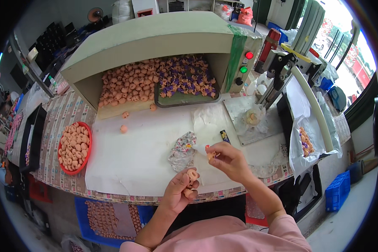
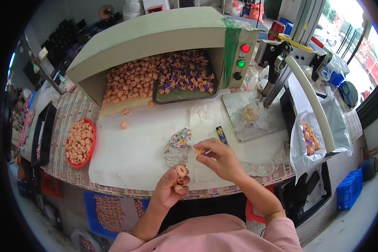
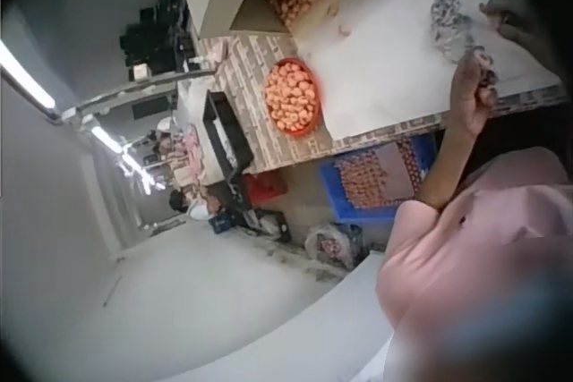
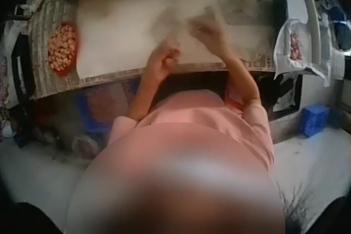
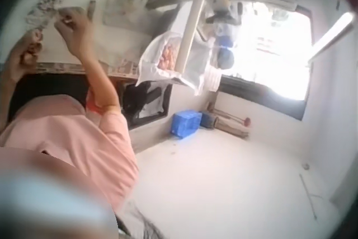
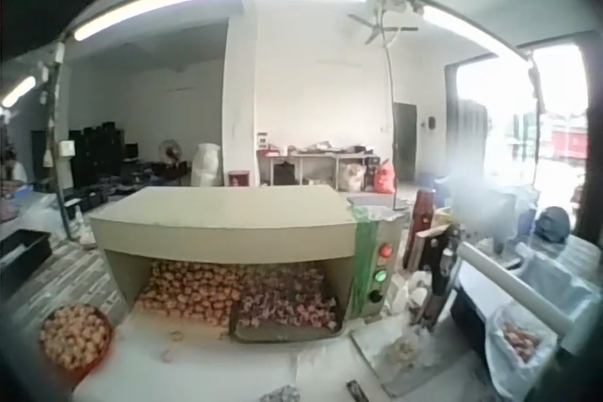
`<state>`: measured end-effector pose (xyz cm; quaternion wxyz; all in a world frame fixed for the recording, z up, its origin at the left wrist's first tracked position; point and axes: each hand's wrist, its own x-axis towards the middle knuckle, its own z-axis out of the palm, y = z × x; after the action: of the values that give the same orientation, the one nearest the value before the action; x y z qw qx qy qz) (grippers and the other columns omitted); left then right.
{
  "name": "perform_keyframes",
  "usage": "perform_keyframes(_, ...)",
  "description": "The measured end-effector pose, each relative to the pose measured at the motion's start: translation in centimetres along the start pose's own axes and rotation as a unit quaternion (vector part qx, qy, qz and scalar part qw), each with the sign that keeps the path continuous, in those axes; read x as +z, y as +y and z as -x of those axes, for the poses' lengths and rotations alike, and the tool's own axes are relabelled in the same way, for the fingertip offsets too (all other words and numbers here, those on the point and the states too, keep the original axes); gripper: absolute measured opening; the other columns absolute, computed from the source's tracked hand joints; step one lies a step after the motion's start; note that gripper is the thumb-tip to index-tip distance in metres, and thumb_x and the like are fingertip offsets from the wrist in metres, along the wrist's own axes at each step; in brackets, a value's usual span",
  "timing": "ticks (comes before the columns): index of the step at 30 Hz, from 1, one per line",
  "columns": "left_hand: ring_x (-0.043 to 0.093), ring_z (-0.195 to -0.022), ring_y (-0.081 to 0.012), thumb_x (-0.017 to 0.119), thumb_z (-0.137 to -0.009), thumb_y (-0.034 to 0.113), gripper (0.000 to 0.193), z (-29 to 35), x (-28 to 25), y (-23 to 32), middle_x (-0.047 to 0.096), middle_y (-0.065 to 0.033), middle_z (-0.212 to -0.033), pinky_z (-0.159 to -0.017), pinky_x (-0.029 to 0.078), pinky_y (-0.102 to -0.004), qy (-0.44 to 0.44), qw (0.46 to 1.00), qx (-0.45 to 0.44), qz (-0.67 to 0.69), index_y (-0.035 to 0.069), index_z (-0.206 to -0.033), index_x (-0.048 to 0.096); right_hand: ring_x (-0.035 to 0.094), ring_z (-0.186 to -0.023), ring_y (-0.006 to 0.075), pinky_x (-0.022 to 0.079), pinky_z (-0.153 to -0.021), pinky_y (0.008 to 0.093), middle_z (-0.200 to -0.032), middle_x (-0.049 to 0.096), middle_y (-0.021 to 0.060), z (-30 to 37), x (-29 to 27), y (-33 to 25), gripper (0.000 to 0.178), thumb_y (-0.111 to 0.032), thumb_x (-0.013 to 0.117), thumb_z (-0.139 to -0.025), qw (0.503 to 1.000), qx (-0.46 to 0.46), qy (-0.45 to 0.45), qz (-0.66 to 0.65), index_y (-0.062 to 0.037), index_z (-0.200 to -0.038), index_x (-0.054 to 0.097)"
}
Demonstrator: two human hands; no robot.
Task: Manually assemble and inspect small plastic toy head components using a press jig at a factory workbench.
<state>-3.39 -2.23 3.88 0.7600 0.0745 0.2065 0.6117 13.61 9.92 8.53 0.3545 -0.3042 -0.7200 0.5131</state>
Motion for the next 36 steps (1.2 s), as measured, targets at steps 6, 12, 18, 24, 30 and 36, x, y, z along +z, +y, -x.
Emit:
perform_keyframes(6,0.054,-0.072,-0.0082,0.065,-0.090,0.025,0.034,-1.9,0.6,-3.0,0.062,-0.0032,-0.092,-0.053,0.042,-0.0209,0.041,0.996,-0.011,-0.080,0.005,-0.117,0.060,0.060,-0.084,0.0132,0.050,-0.073,0.0234,-0.100,0.060,0.0071,5.6,-1.8,-1.6,0.031,-0.001,0.070,-0.081,0.992,-0.050,-0.039,0.111,-0.0030,-0.111,0.063)
perform_keyframes(12,0.051,-0.058,-0.0066,0.067,-0.089,0.022,0.032,-2.1,1.5,-5.1,0.062,-0.0043,-0.084,-0.050,0.043,-0.0214,0.036,0.992,-0.026,-0.117,0.003,-0.114,0.061,0.064,-0.082,0.0153,0.053,-0.072,0.0257,-0.095,0.064,0.0085,7.2,-3.2,-0.4,0.028,0.002,0.073,-0.077,0.999,-0.013,0.000,0.049,-0.0015,-0.104,0.066)
perform_keyframes(18,0.053,-0.059,-0.0061,0.069,-0.087,0.021,0.031,-2.0,1.0,-6.0,0.063,-0.0051,-0.083,-0.049,0.045,-0.0211,0.033,0.988,-0.022,-0.146,0.001,-0.111,0.062,0.066,-0.081,0.0185,0.054,-0.071,0.0282,-0.095,0.066,0.0097,7.8,-4.4,-0.6,0.029,0.002,0.074,-0.074,0.993,-0.055,-0.021,0.103,-0.0036,-0.102,0.070)
perform_keyframes(24,0.055,-0.063,-0.0073,0.070,-0.086,0.021,0.030,-1.8,1.3,-5.9,0.064,-0.0051,-0.084,-0.047,0.044,-0.0206,0.009,0.990,-0.059,-0.126,0.001,-0.108,0.062,0.067,-0.082,0.0211,0.053,-0.069,0.0288,-0.094,0.067,0.0099,7.7,-5.4,-0.3,0.031,0.001,0.075,-0.072,0.985,-0.092,-0.089,0.115,-0.0055,-0.102,0.071)
perform_keyframes(30,0.054,-0.064,-0.0079,0.072,-0.085,0.022,0.030,-1.4,1.4,-5.7,0.062,-0.0041,-0.083,-0.047,0.043,-0.0199,0.028,0.982,-0.023,-0.187,0.001,-0.104,0.062,0.067,-0.081,0.0212,0.053,-0.068,0.0294,-0.093,0.067,0.0087,8.1,-4.5,-0.2,0.030,0.001,0.076,-0.071,0.987,-0.081,-0.051,0.131,-0.0048,-0.100,0.071)
perform_keyframes(36,0.053,-0.061,-0.0070,0.074,-0.083,0.022,0.030,-1.1,1.2,-5.3,0.062,-0.0039,-0.080,-0.046,0.043,-0.0202,0.029,0.986,-0.078,-0.144,0.002,-0.100,0.061,0.067,-0.079,0.0214,0.054,-0.067,0.0292,-0.092,0.068,0.0090,7.6,-4.5,-0.1,0.029,0.000,0.077,-0.070,0.983,-0.096,-0.086,0.134,-0.0047,-0.099,0.071)
